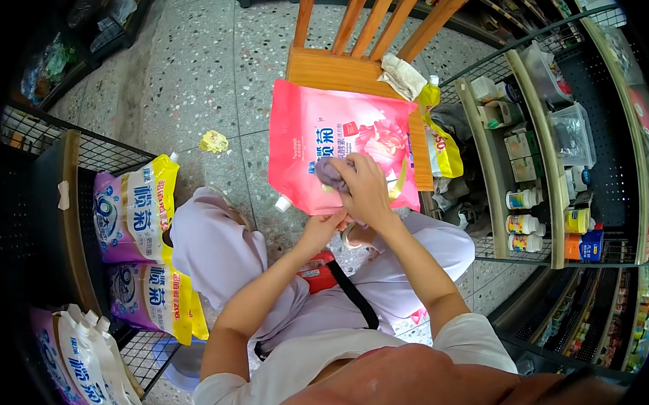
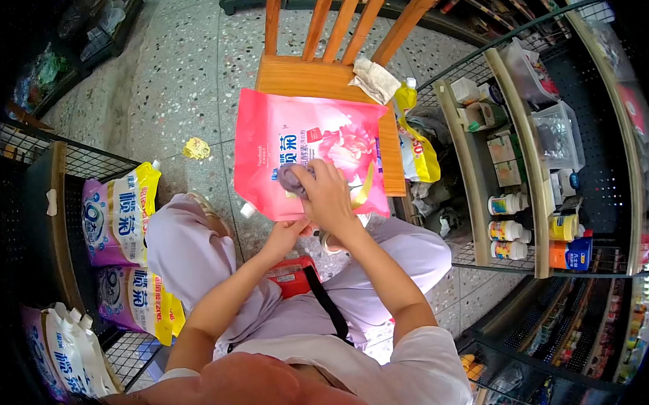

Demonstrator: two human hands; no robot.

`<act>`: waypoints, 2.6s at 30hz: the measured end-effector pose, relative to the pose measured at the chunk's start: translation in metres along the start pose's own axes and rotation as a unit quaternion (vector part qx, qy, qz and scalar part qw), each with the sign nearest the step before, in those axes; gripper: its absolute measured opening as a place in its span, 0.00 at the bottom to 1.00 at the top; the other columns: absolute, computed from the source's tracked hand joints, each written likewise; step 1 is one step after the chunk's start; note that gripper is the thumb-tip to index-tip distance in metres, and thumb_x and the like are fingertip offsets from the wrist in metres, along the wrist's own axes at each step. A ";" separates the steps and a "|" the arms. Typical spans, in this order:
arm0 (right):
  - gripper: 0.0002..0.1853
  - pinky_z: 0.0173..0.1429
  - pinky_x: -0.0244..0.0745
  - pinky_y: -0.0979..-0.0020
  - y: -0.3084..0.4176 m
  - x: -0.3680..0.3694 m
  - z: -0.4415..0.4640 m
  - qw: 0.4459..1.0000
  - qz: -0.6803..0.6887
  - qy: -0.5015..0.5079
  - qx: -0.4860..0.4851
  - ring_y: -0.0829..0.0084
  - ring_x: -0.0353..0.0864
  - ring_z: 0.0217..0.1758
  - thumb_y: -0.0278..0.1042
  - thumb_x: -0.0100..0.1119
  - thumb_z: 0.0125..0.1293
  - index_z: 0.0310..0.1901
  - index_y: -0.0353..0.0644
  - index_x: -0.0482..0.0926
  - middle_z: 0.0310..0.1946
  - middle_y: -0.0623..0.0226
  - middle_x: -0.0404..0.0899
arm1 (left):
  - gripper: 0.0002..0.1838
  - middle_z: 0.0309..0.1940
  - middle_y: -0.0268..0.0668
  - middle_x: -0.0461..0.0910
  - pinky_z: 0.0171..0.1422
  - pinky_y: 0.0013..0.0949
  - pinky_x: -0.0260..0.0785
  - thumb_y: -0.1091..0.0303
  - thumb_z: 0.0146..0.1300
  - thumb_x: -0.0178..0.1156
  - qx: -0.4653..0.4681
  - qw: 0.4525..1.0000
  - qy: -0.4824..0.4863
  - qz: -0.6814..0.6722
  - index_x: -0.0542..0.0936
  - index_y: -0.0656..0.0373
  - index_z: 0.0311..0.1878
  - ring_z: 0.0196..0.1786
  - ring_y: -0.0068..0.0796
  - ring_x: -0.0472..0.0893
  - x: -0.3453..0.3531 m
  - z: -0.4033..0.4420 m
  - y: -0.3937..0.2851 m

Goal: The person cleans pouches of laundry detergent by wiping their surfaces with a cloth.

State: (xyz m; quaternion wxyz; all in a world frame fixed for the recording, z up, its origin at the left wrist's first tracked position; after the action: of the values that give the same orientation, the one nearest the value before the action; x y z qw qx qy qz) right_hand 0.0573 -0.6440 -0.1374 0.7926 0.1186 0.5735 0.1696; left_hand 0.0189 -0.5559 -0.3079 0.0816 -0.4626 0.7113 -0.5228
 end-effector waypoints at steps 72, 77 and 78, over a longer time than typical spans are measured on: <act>0.26 0.48 0.66 0.62 -0.019 -0.008 -0.110 0.985 -0.040 -0.144 0.089 0.63 0.75 0.45 0.27 0.60 0.51 0.56 0.53 0.80 0.48 0.65 0.74 | 0.31 0.33 0.36 0.80 0.46 0.33 0.71 0.47 0.79 0.34 0.073 0.982 -0.117 0.133 0.79 0.65 0.48 0.37 0.27 0.78 -0.002 0.010 0.004; 0.28 0.47 0.67 0.59 -0.046 -0.016 -0.130 0.973 -0.089 -0.149 0.153 0.60 0.74 0.45 0.25 0.60 0.50 0.56 0.54 0.80 0.49 0.63 0.74 | 0.39 0.34 0.37 0.80 0.48 0.33 0.69 0.37 0.76 0.33 0.085 0.994 -0.056 0.036 0.80 0.67 0.44 0.36 0.27 0.77 0.017 0.007 -0.011; 0.28 0.46 0.66 0.58 -0.050 -0.020 -0.133 0.970 -0.095 -0.152 0.166 0.59 0.74 0.45 0.24 0.60 0.49 0.56 0.54 0.80 0.49 0.62 0.74 | 0.40 0.33 0.37 0.80 0.48 0.33 0.69 0.36 0.76 0.33 0.080 0.994 -0.058 0.044 0.81 0.67 0.44 0.36 0.27 0.77 0.017 0.007 -0.011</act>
State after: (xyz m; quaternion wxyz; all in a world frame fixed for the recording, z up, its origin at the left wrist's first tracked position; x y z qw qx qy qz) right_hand -0.0682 -0.6989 -0.1814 0.8521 0.2178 0.4752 -0.0241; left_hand 0.0198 -0.5734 -0.2959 0.1825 -0.4524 0.6813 -0.5457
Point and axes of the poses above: each hand's wrist, its own z-axis towards the middle knuckle, its own x-axis out of the palm, y = z × x, the point moved 8 cm from there along z, towards the middle knuckle
